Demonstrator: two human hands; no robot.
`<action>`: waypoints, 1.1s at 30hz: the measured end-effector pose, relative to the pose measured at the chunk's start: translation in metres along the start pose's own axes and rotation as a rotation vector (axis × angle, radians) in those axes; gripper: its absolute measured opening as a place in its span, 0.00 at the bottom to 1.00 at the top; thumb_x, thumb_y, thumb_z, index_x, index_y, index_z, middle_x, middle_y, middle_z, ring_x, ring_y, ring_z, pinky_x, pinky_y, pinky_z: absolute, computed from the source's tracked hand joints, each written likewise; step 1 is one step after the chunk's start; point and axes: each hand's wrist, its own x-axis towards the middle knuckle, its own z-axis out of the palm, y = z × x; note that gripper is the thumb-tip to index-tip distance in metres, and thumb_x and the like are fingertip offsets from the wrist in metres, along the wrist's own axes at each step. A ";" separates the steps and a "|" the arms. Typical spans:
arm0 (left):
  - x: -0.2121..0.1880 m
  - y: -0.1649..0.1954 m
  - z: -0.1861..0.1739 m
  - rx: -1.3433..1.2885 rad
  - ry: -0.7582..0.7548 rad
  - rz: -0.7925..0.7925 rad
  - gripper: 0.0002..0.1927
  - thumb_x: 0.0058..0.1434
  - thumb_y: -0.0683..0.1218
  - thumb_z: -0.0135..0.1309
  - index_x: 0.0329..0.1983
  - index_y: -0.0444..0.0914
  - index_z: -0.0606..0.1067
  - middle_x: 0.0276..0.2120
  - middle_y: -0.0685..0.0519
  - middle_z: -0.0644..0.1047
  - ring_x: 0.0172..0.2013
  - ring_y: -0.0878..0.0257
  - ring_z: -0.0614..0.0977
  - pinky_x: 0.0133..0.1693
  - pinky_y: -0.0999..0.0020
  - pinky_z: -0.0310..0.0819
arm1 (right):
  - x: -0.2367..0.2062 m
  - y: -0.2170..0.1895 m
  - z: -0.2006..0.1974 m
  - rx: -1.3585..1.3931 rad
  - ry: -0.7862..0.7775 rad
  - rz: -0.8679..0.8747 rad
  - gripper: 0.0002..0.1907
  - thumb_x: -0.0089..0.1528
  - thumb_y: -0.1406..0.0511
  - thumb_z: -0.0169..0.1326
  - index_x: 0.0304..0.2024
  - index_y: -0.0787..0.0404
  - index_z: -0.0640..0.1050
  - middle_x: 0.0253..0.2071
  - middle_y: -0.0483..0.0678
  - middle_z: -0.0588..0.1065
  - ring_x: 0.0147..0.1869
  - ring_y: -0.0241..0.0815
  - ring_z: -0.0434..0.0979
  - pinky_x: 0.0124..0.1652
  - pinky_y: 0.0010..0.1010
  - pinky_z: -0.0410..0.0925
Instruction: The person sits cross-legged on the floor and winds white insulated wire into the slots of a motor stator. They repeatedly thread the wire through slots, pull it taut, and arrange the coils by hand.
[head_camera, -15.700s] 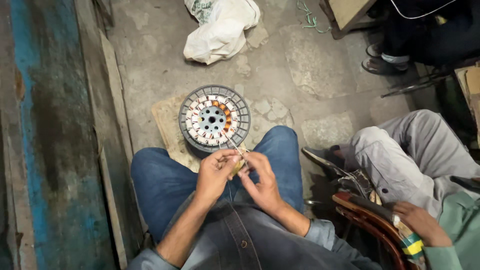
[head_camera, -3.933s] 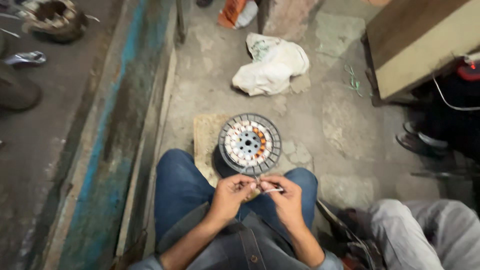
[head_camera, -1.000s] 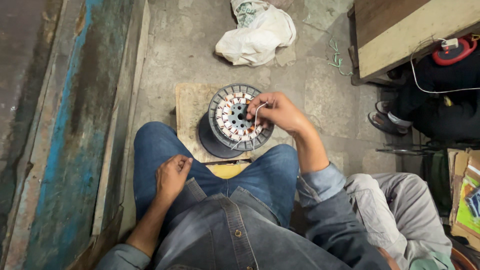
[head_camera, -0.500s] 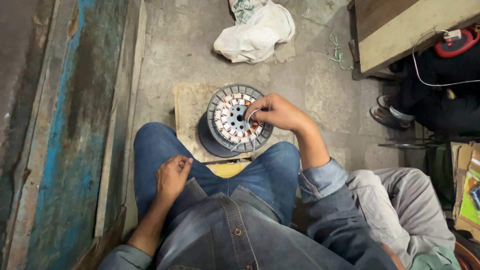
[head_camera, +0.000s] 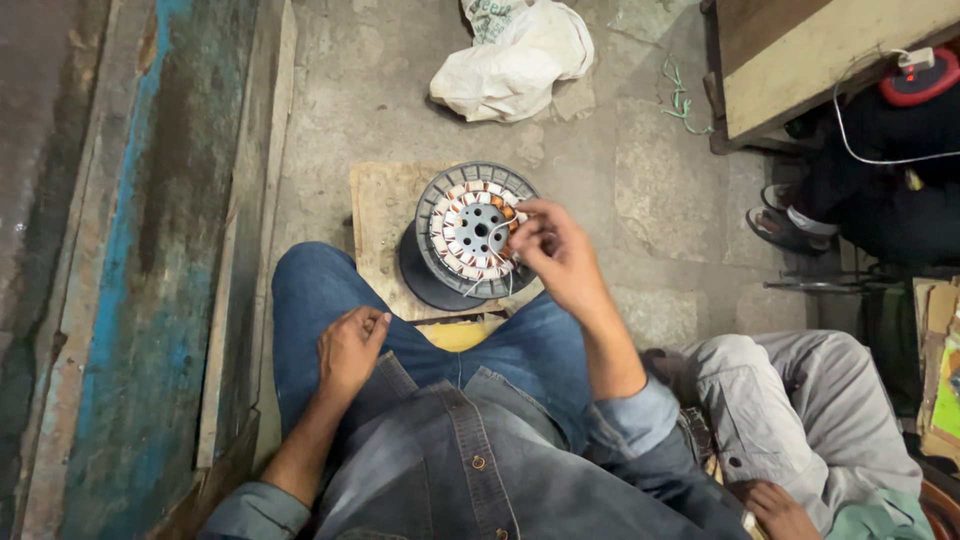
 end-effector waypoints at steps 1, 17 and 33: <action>0.000 0.000 0.000 -0.012 0.001 -0.002 0.13 0.63 0.54 0.58 0.34 0.39 0.81 0.29 0.48 0.81 0.30 0.51 0.83 0.34 0.57 0.75 | -0.009 0.005 0.004 0.035 0.122 -0.027 0.16 0.63 0.71 0.58 0.54 0.61 0.75 0.37 0.41 0.75 0.39 0.28 0.71 0.40 0.22 0.67; -0.013 0.011 0.004 -0.260 -0.043 -0.053 0.11 0.64 0.49 0.59 0.37 0.35 0.81 0.26 0.49 0.80 0.25 0.60 0.82 0.30 0.65 0.74 | -0.072 -0.008 0.026 -0.258 0.137 -0.276 0.05 0.61 0.73 0.59 0.39 0.65 0.83 0.39 0.49 0.80 0.48 0.45 0.77 0.48 0.34 0.70; -0.029 0.123 -0.005 -0.402 -0.519 0.717 0.06 0.63 0.43 0.62 0.36 0.35 0.80 0.32 0.49 0.79 0.35 0.58 0.81 0.38 0.63 0.74 | -0.123 0.013 -0.017 0.564 -0.488 0.038 0.11 0.65 0.63 0.61 0.38 0.68 0.83 0.38 0.50 0.79 0.42 0.42 0.77 0.45 0.35 0.68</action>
